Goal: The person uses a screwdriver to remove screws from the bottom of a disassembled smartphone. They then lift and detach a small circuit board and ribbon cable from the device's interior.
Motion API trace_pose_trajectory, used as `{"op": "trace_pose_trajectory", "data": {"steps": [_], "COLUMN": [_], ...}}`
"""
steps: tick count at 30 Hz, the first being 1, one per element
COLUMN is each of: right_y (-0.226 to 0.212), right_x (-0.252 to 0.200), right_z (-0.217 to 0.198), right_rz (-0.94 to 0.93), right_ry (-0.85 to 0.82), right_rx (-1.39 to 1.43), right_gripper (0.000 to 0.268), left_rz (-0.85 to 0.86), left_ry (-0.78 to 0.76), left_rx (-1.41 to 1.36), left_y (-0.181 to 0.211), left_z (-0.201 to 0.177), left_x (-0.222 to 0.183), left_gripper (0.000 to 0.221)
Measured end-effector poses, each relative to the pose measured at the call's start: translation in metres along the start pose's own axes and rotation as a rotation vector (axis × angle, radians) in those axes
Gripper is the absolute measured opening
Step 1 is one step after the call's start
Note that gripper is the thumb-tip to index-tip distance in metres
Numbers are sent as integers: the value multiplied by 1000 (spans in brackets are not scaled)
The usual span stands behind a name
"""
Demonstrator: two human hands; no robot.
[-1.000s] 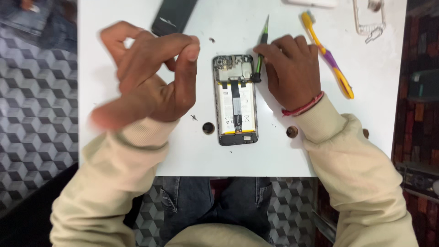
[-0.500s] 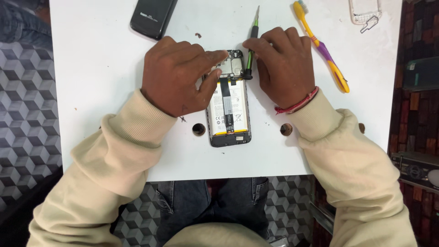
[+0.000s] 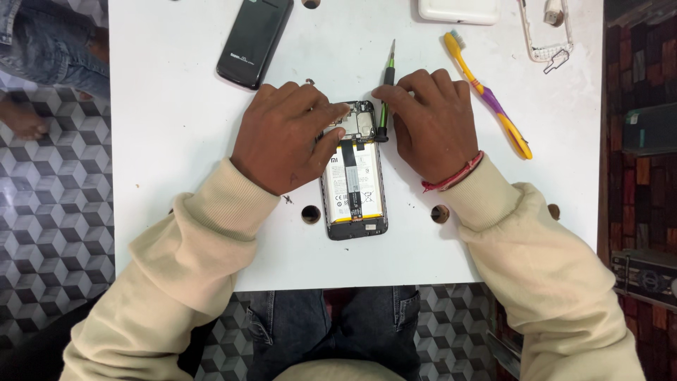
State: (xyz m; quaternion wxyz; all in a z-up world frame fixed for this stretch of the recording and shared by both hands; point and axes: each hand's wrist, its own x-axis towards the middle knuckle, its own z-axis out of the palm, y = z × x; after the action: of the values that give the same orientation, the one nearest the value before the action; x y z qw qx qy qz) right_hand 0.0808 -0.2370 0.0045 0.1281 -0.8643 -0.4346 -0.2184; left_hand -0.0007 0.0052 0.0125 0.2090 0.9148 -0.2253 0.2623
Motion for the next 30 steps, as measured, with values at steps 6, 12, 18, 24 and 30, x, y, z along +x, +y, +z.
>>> {"op": "trace_pose_trajectory", "data": {"steps": [6, 12, 18, 24, 30], "right_y": [-1, -3, -1, 1, 2], "right_x": [0, 2, -7, -14, -11], "right_z": [1, -2, 0, 7, 12], "right_rz": [13, 21, 68, 323, 207], "right_ry": [4, 23, 170, 72, 113], "right_rx": [-1, 74, 481, 916, 1047], "right_gripper": [33, 32, 14, 31, 37], "left_rz": [-30, -74, -73, -80, -80], "left_ry": [8, 5, -71, -119, -128], "left_rx": [-12, 2, 12, 17, -6], "left_y": [0, 1, 4, 4, 1], "left_z": [1, -1, -3, -4, -1], "left_x": [-2, -1, -1, 1, -2], "left_gripper": [23, 38, 69, 71, 65]}}
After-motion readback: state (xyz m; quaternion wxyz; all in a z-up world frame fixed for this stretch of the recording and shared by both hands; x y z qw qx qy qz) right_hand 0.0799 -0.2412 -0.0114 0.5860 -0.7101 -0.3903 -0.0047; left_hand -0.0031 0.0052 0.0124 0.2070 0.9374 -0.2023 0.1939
